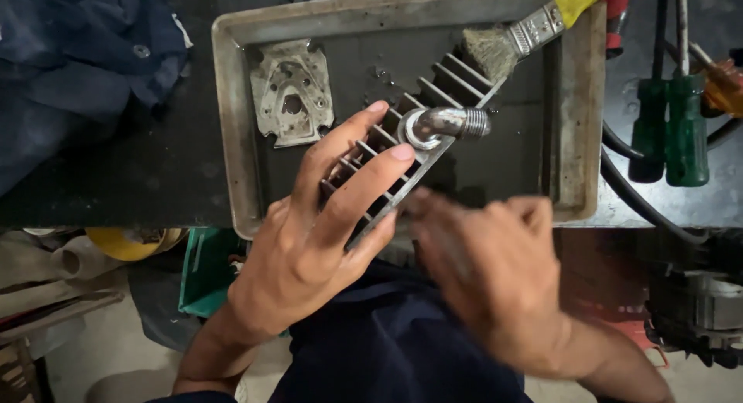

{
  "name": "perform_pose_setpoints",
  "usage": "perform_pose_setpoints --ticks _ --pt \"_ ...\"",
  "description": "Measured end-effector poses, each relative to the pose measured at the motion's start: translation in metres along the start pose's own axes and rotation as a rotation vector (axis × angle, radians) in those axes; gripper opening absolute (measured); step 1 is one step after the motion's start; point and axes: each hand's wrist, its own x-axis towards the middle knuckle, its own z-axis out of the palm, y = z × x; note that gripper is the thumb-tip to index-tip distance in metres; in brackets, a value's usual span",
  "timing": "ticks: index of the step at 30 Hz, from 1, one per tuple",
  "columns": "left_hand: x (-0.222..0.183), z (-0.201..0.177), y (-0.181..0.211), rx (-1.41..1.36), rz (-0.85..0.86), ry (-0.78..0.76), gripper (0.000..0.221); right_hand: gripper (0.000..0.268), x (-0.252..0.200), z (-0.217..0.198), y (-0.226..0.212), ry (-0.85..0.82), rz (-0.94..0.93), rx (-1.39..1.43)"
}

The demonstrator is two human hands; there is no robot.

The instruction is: The person scrubs a small metal plate with a white abrasive pad over a tray of liquid, then wipes it with a cloth. Next, they scrub a finned metal cylinder with the same pad, focusing on the fins and threaded end, and wipe it with a cloth. The parts are handled one at a time over the tray.

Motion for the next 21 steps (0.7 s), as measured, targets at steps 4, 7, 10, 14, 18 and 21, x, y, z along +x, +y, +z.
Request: perform_pose_setpoints --ticks 4,7,10,14,18,21 --pt "0.002 0.0 0.004 0.058 -0.021 0.014 0.063 0.021 0.007 -0.006 0.004 -0.005 0.004 -0.021" --pt "0.002 -0.001 0.004 0.032 -0.038 -0.011 0.066 0.021 -0.001 0.002 -0.003 0.026 -0.107 -0.063" --pt "0.002 -0.001 0.004 0.057 -0.05 -0.012 0.064 0.019 0.011 -0.004 0.004 0.044 -0.054 -0.089" --pt "0.0 0.0 0.003 0.046 -0.062 -0.009 0.065 0.021 0.004 0.0 0.0 0.015 -0.105 -0.116" --pt "-0.001 -0.001 0.001 0.03 -0.037 -0.023 0.069 0.023 0.004 -0.002 0.0 -0.021 -0.043 0.016" --pt "0.001 -0.001 0.002 0.031 -0.033 -0.018 0.067 0.023 0.002 -0.001 0.005 -0.014 -0.016 0.0"
